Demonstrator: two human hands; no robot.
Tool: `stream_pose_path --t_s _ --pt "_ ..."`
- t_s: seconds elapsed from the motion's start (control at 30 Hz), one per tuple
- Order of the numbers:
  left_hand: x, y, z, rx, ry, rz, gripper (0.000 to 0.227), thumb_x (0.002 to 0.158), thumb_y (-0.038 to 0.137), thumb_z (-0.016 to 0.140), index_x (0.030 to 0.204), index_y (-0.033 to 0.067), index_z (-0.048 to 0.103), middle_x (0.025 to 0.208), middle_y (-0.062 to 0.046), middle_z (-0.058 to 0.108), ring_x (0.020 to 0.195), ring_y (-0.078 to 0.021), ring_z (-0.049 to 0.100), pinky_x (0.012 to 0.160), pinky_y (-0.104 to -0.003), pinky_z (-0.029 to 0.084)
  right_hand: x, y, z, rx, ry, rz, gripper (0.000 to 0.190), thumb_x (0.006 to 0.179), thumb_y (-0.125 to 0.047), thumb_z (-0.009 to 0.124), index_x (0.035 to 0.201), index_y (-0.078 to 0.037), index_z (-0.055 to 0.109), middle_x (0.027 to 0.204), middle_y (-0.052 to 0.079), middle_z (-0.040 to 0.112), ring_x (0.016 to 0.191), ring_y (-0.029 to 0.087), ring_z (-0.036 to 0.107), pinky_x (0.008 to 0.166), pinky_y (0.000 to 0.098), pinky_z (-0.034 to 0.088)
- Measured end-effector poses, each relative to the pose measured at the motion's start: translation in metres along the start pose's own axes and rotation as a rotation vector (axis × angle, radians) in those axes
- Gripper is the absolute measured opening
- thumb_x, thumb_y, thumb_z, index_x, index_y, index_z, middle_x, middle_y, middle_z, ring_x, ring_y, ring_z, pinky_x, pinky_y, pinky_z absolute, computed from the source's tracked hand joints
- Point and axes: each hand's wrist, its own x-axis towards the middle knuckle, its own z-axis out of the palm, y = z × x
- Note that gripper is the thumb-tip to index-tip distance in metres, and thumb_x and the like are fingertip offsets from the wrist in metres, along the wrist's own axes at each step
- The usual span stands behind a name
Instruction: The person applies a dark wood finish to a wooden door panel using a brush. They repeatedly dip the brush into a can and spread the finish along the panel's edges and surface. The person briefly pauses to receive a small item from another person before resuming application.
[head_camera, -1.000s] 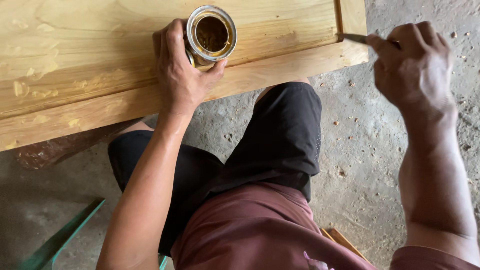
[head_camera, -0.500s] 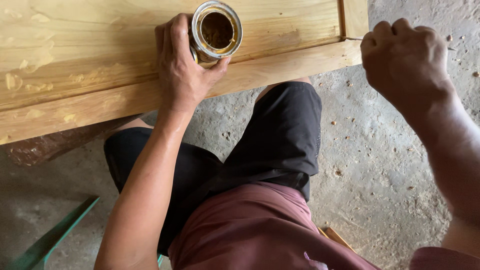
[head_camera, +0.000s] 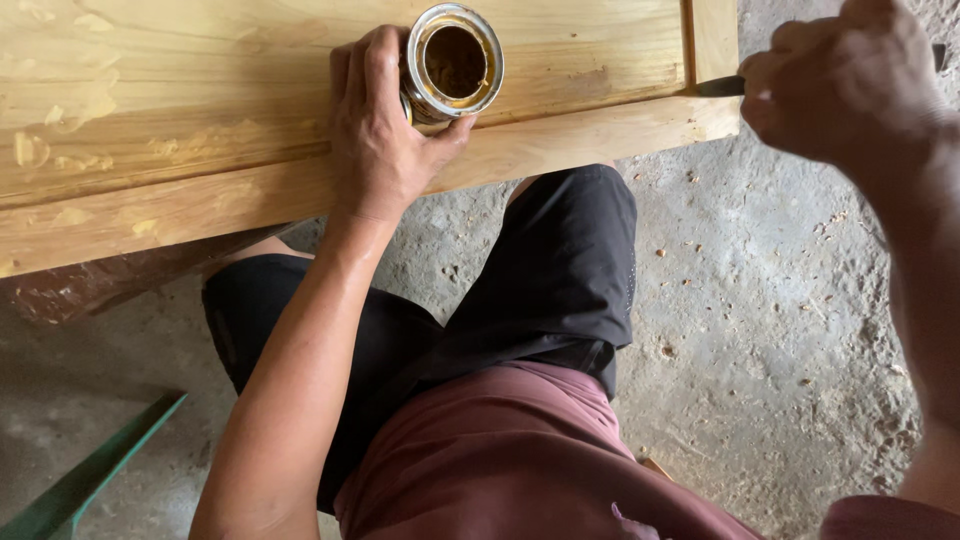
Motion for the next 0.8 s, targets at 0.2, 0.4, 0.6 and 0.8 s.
stream_pose_path --t_s 0.2,0.4,0.6,0.8 --pt "0.002 0.001 -0.001 -0.027 -0.006 -0.013 0.094 0.082 0.025 0.101 0.146 0.0004 0.038 0.136 -0.016 0.055 0.125 -0.0348 0.054 0.109 -0.046 0.05 -0.028 0.002 0.036 0.036 0.205 0.072 0.019 0.108 -0.015 0.065 0.103 -0.022 0.082 0.072 -0.002 0.065 0.054 0.002 0.053 0.045 0.0186 0.042" --pt "0.003 0.001 0.001 -0.035 -0.004 -0.028 0.094 0.081 0.026 0.101 0.146 0.0017 0.038 0.136 -0.016 0.055 0.125 -0.0351 0.053 0.108 -0.047 0.05 -0.036 -0.006 0.049 0.083 0.311 0.048 0.02 0.116 -0.013 0.064 0.11 -0.023 0.08 0.086 -0.001 0.067 0.078 0.009 0.065 0.061 0.0197 0.051" --pt "0.002 0.001 -0.001 -0.03 -0.017 -0.03 0.094 0.081 0.026 0.101 0.146 0.0014 0.038 0.136 -0.016 0.055 0.125 -0.0351 0.053 0.109 -0.046 0.05 -0.027 -0.007 0.049 0.23 0.38 0.08 0.017 0.109 -0.012 0.069 0.099 -0.016 0.082 0.075 -0.001 0.069 0.062 0.005 0.059 0.047 0.0172 0.042" --pt "-0.002 -0.006 0.007 -0.003 -0.002 -0.029 0.097 0.083 0.034 0.102 0.147 0.0013 0.037 0.135 -0.017 0.054 0.126 -0.033 0.054 0.111 -0.045 0.05 -0.032 -0.013 0.058 0.2 0.464 0.135 0.021 0.104 0.002 0.067 0.097 -0.013 0.081 0.078 0.0 0.067 0.067 0.006 0.059 0.048 0.0148 0.04"
